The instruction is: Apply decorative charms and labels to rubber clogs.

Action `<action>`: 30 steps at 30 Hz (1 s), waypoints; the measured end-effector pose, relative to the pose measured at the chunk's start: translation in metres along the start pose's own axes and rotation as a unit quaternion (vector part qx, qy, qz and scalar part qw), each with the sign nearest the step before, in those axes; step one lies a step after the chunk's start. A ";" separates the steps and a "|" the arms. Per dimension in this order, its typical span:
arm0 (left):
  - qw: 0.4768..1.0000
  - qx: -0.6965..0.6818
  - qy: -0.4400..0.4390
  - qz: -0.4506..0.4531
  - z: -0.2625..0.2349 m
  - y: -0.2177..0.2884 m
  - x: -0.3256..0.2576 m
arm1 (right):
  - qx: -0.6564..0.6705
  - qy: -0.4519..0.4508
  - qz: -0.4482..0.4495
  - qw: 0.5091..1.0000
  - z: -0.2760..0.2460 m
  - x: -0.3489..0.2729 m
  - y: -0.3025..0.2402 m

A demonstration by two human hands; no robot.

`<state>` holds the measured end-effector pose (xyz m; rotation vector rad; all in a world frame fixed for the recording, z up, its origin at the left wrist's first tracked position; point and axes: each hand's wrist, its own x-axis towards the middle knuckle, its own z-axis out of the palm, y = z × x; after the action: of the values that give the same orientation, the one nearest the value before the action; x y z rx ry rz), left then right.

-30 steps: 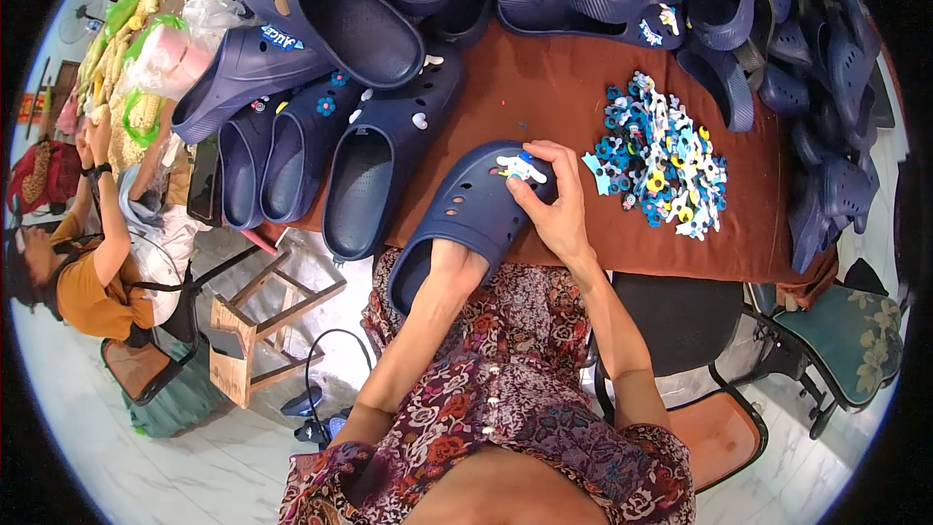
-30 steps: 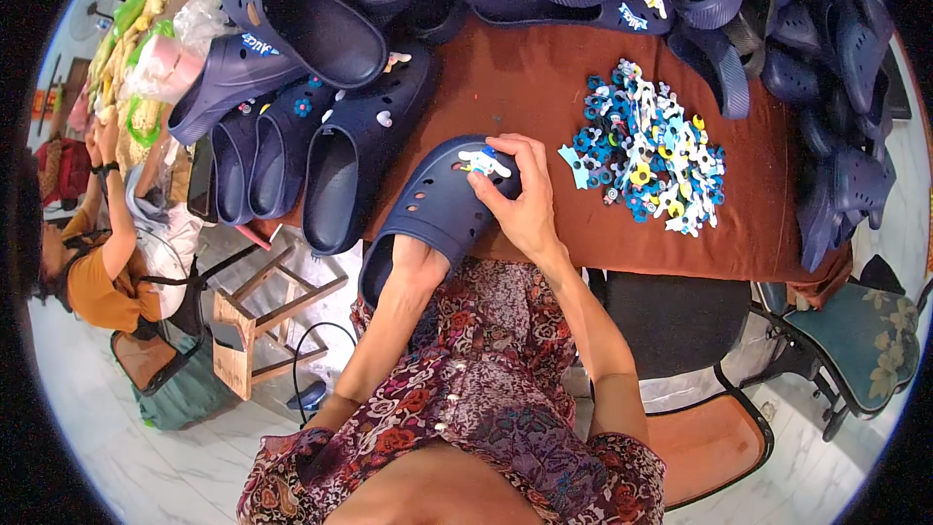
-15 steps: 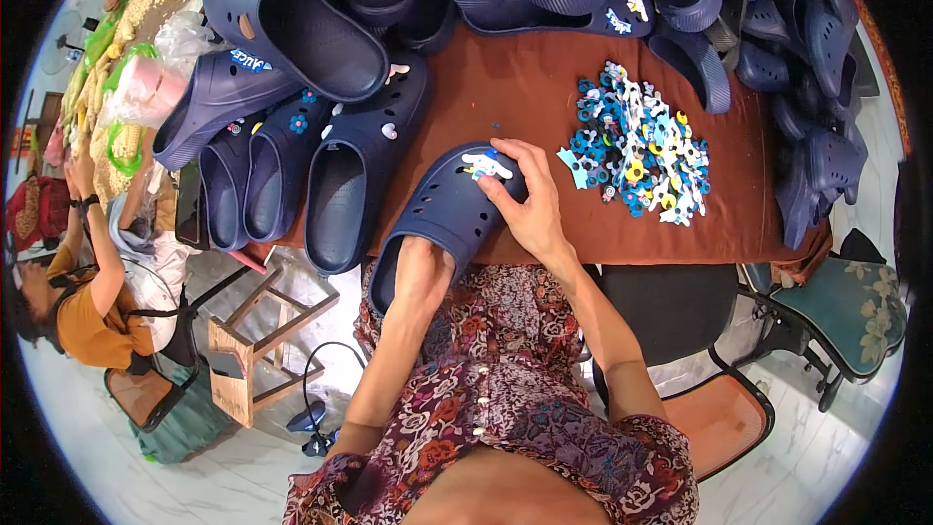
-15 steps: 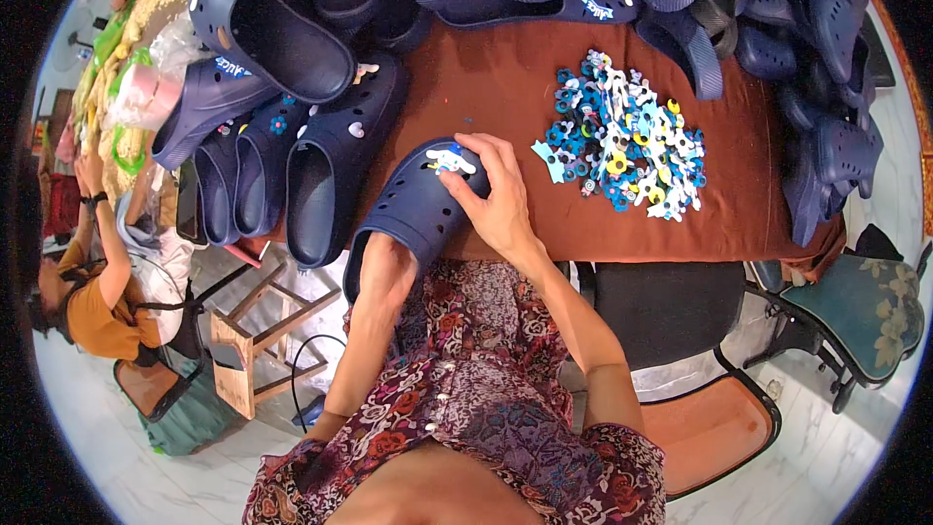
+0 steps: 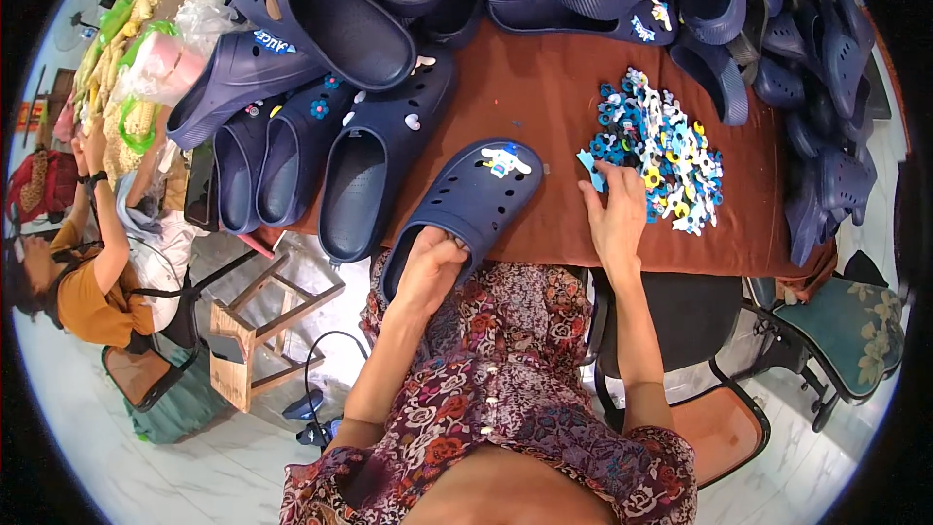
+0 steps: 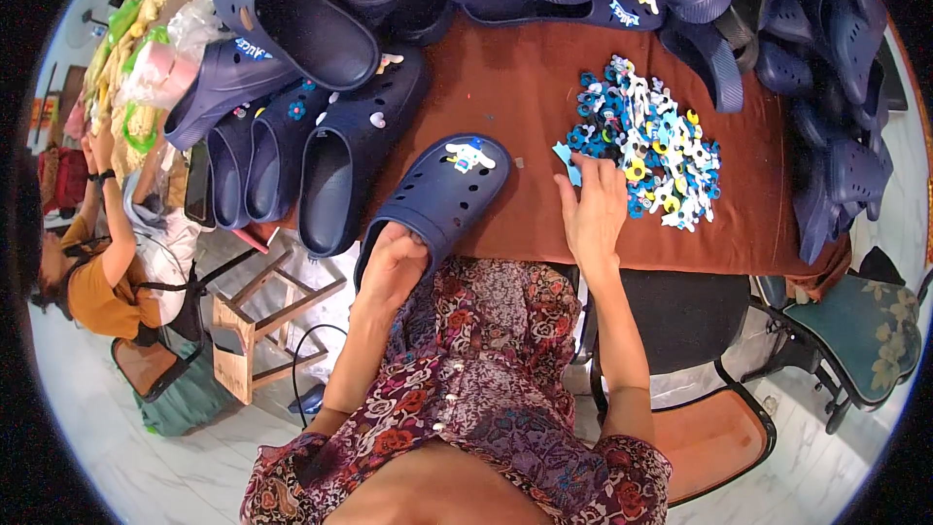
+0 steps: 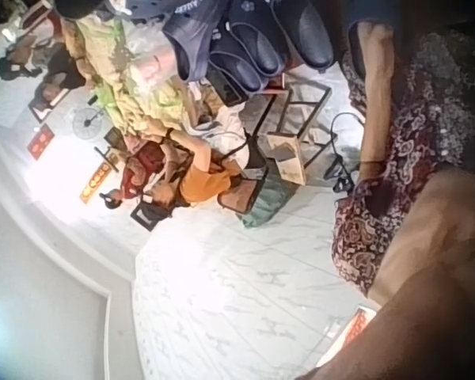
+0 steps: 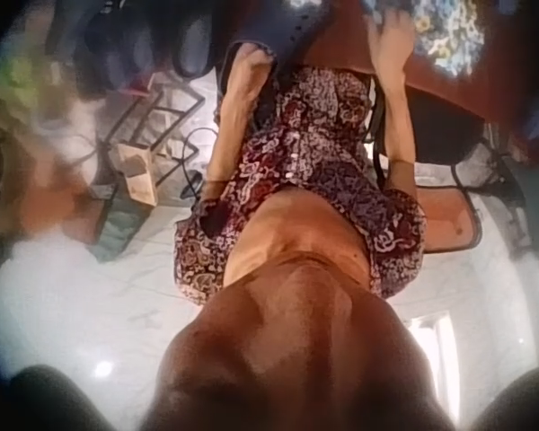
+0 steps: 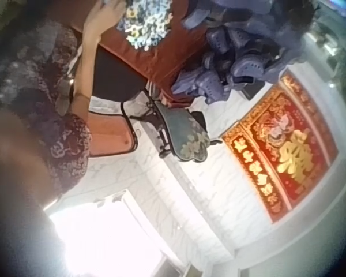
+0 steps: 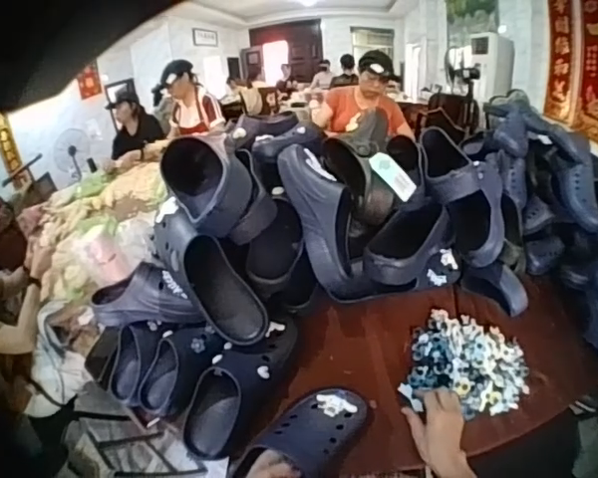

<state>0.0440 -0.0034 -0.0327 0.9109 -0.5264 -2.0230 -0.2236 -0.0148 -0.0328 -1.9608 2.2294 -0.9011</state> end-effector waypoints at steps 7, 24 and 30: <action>0.999 0.007 0.023 0.030 0.024 0.005 -0.001 | -0.039 -0.014 -0.014 0.999 0.001 0.004 0.003; 0.993 0.093 0.071 0.001 0.029 0.003 0.003 | 0.343 -0.224 -0.064 0.910 -0.009 0.005 -0.059; 0.989 0.068 0.125 -0.034 0.042 0.009 0.000 | 0.309 -0.209 -0.091 0.923 -0.009 0.009 -0.069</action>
<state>0.0162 -0.0072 0.0000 1.2611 -0.5045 -1.9141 -0.1677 -0.0219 0.0084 -1.8342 1.3336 -0.9387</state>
